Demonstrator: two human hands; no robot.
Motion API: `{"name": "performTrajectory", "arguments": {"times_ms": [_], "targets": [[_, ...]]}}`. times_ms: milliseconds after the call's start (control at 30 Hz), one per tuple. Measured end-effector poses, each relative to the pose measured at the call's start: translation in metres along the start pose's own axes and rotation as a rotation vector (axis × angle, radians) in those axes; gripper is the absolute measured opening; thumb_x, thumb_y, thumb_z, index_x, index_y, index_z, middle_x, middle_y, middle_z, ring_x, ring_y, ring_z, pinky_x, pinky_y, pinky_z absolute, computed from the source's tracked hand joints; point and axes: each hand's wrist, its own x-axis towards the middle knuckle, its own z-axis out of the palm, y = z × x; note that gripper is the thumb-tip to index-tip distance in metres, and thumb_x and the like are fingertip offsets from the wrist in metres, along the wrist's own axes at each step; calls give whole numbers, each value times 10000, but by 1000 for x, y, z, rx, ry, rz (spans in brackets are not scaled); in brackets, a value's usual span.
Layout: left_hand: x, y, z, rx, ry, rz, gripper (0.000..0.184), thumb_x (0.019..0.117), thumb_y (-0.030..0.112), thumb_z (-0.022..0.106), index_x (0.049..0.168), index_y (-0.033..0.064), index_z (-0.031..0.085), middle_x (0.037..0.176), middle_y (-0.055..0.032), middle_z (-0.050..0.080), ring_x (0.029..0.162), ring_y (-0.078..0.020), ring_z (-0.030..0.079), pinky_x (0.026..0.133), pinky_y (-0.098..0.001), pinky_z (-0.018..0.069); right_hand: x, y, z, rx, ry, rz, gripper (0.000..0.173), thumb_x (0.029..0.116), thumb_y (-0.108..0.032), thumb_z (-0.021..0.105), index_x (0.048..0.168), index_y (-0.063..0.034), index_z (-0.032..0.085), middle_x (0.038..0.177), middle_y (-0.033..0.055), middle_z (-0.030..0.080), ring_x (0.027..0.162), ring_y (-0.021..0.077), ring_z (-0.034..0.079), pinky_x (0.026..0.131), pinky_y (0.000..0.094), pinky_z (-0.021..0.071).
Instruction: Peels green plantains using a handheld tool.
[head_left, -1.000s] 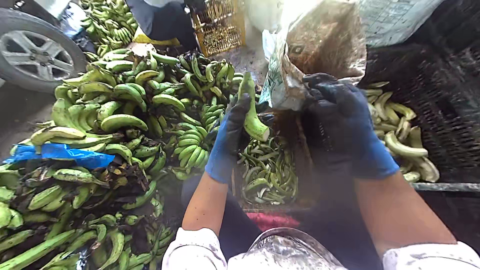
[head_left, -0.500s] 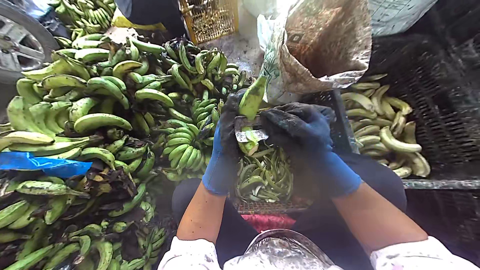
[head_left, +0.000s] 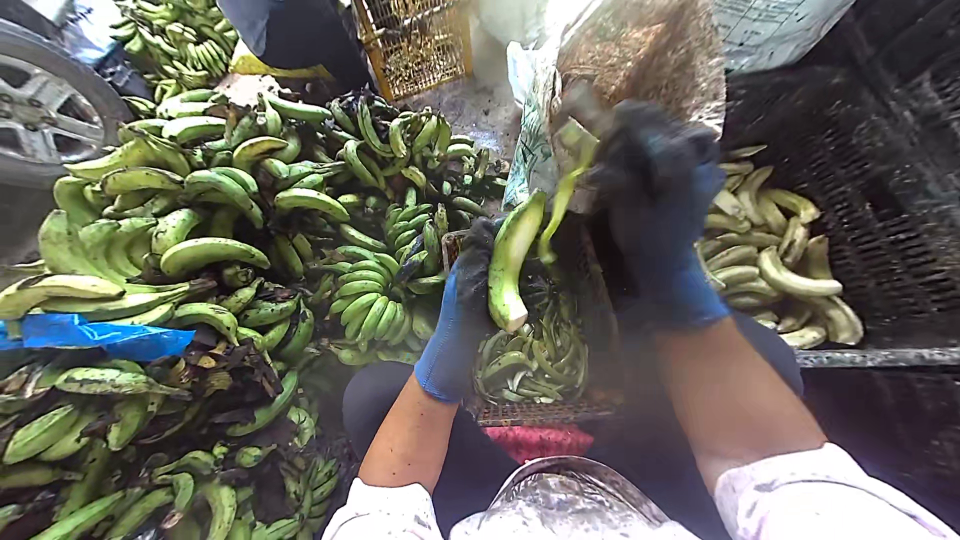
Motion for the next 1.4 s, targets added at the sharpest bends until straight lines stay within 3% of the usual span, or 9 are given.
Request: {"name": "performTrajectory", "arguments": {"times_ms": [67,267,400,533,667,900,1133,1200,1400], "targets": [[-6,2,-10,0,-26,-13,563,990,689,416,1251,227,604,911,-59,678,659,-135,648,533,-278,560,4,4,-11,179,5,14,510,1028,-438,563,1358,-55,639,1368,190,618,1254,300,581,1067,481,456],[2,16,-20,491,299,363,384,1082,458,411,1384,274,560,1127,20,676,910,-81,664,754,-298,587,-54,-51,8,167,-413,103,552,1003,-610,468,1345,-228,670,1242,166,662,1086,362,642,851,658,469],[14,22,-14,548,310,653,520,1094,349,402,1601,282,312,1544,46,451,1253,-72,550,1005,-323,515,-57,-60,2,206,-415,-19,537,998,-637,469,1389,-315,646,1280,94,684,1111,289,647,868,583,465],[13,9,-17,337,-10,230,402,1082,319,427,1476,260,473,1175,-9,659,896,-85,660,717,-279,587,-25,-25,14,87,-212,-47,457,1000,-507,579,1319,-198,686,1251,209,652,1108,396,636,909,660,456],[7,6,-31,337,-160,-101,442,1072,330,473,1507,253,472,1217,-135,662,919,-220,698,731,-399,616,-10,6,12,3,-143,146,559,1009,-598,486,1388,-223,651,1328,189,633,1186,360,606,963,571,474],[27,1,-1,350,376,545,444,1088,349,439,1516,241,392,1329,12,601,1118,-82,628,937,-320,555,-51,-49,5,78,-219,-156,457,990,-524,570,1287,-200,695,1204,167,687,1122,316,642,958,571,437],[9,7,-9,351,-186,-16,436,1059,371,443,1455,203,514,1172,-84,674,922,-165,686,759,-360,605,-9,-3,6,20,-241,147,577,998,-639,464,1382,-252,651,1283,187,647,1145,389,616,908,623,462],[16,3,-8,229,-79,78,429,1065,508,405,1316,213,587,1033,-55,678,816,-140,663,671,-315,584,-18,-17,2,-1,-193,124,604,1002,-630,462,1332,-170,674,1255,227,646,1125,412,625,899,650,462],[24,4,16,-33,175,525,439,1099,497,269,1282,235,570,1155,44,655,1033,-53,650,862,-248,570,-50,-49,4,71,-102,-197,446,952,-464,673,1309,-196,680,1203,158,677,1121,298,635,989,532,432]]}}
